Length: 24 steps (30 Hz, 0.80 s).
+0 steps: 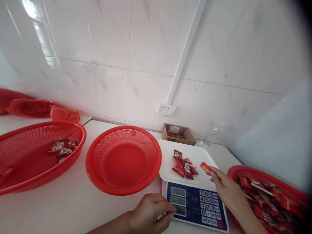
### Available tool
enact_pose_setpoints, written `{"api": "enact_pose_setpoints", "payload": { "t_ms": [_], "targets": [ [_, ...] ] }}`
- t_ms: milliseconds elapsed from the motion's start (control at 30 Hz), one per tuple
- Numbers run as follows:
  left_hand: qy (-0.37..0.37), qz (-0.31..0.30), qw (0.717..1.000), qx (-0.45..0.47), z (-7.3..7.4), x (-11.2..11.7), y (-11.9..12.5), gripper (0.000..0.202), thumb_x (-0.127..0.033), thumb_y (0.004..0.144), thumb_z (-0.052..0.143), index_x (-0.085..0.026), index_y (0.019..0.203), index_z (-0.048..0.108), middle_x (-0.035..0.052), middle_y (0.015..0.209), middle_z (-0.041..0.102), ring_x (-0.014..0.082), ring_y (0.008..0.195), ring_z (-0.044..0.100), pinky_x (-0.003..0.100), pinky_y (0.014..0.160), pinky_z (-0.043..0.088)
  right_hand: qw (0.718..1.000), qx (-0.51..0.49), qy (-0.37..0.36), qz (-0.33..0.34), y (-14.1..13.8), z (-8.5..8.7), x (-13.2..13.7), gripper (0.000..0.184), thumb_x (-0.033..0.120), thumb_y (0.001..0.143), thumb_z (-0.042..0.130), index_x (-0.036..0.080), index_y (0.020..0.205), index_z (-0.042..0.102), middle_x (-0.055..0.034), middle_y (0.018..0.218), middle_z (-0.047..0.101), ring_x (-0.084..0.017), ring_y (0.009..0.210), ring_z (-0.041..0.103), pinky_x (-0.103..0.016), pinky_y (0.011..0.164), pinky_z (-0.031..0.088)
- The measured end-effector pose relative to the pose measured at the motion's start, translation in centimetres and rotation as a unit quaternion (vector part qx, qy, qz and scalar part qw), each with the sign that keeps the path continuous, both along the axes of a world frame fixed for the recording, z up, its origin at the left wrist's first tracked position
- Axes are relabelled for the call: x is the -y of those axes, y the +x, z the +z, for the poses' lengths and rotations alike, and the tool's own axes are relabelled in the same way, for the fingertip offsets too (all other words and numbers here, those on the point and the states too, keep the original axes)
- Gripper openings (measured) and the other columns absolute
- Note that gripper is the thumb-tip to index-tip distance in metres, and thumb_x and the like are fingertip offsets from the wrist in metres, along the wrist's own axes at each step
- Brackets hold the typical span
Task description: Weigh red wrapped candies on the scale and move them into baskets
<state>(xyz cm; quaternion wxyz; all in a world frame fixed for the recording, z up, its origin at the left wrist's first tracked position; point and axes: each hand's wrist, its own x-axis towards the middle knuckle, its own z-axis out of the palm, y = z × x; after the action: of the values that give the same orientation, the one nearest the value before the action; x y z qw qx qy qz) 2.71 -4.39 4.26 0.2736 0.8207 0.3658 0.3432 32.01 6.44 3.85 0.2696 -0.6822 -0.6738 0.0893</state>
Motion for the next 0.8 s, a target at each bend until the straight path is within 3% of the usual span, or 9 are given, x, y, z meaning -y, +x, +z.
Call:
{"api": "enact_pose_setpoints", "payload": {
  "t_ms": [167, 433, 600, 700, 800],
  "targets": [
    [-0.009, 0.032, 0.999, 0.041, 2.5, -0.3, -0.1, 0.024, -0.020, 0.086, 0.044, -0.018, 0.098, 0.065, 0.0081, 0.083, 0.068, 0.0155, 0.076, 0.062, 0.023, 0.070, 0.047, 0.999, -0.030, -0.022, 0.039, -3.5, 1.0, -1.2, 0.044, 0.040, 0.081, 0.031, 0.021, 0.110, 0.059, -0.0062, 0.117, 0.060, -0.023, 0.110, 0.053, -0.038, 0.095, 0.040],
    [0.001, 0.045, 0.999, 0.025, 4.0, 0.9, -1.0, 0.022, -0.019, 0.087, 0.045, -0.020, 0.097, 0.064, 0.0065, 0.081, 0.067, 0.0141, 0.073, 0.061, 0.022, 0.068, 0.047, 0.995, -0.078, -0.037, 0.059, -3.0, 0.5, -0.3, 0.048, 0.043, 0.080, 0.036, 0.020, 0.118, 0.056, -0.0075, 0.120, 0.058, -0.023, 0.104, 0.056, -0.039, 0.091, 0.043],
    [0.080, 0.070, 0.994, 0.015, 4.4, 2.4, -3.0, 0.022, -0.012, 0.085, 0.045, -0.021, 0.100, 0.059, 0.0047, 0.078, 0.065, 0.0133, 0.068, 0.061, 0.022, 0.063, 0.048, 0.992, -0.123, 0.026, 0.002, -1.1, 0.7, 3.8, 0.048, 0.050, 0.076, 0.043, 0.021, 0.110, 0.060, -0.0071, 0.113, 0.062, -0.022, 0.092, 0.061, -0.036, 0.083, 0.049],
    [0.127, 0.132, 0.983, -0.001, 4.5, 3.5, -4.9, 0.020, -0.010, 0.084, 0.047, -0.021, 0.098, 0.056, 0.0025, 0.077, 0.065, 0.0120, 0.067, 0.062, 0.020, 0.062, 0.049, 0.984, -0.156, 0.072, -0.052, 0.2, 0.2, 7.7, 0.044, 0.054, 0.073, 0.048, 0.021, 0.098, 0.065, -0.0063, 0.105, 0.066, -0.023, 0.094, 0.062, -0.034, 0.084, 0.049],
    [0.152, 0.209, 0.965, -0.037, 4.5, 4.2, -6.5, 0.017, -0.011, 0.084, 0.048, -0.021, 0.095, 0.056, 0.0010, 0.078, 0.066, 0.0110, 0.068, 0.063, 0.018, 0.061, 0.049, 0.975, -0.185, 0.077, -0.100, 1.2, -1.5, 11.4, 0.042, 0.055, 0.070, 0.052, 0.022, 0.091, 0.066, -0.0061, 0.094, 0.069, -0.023, 0.086, 0.064, -0.031, 0.077, 0.052]
  ]
}}
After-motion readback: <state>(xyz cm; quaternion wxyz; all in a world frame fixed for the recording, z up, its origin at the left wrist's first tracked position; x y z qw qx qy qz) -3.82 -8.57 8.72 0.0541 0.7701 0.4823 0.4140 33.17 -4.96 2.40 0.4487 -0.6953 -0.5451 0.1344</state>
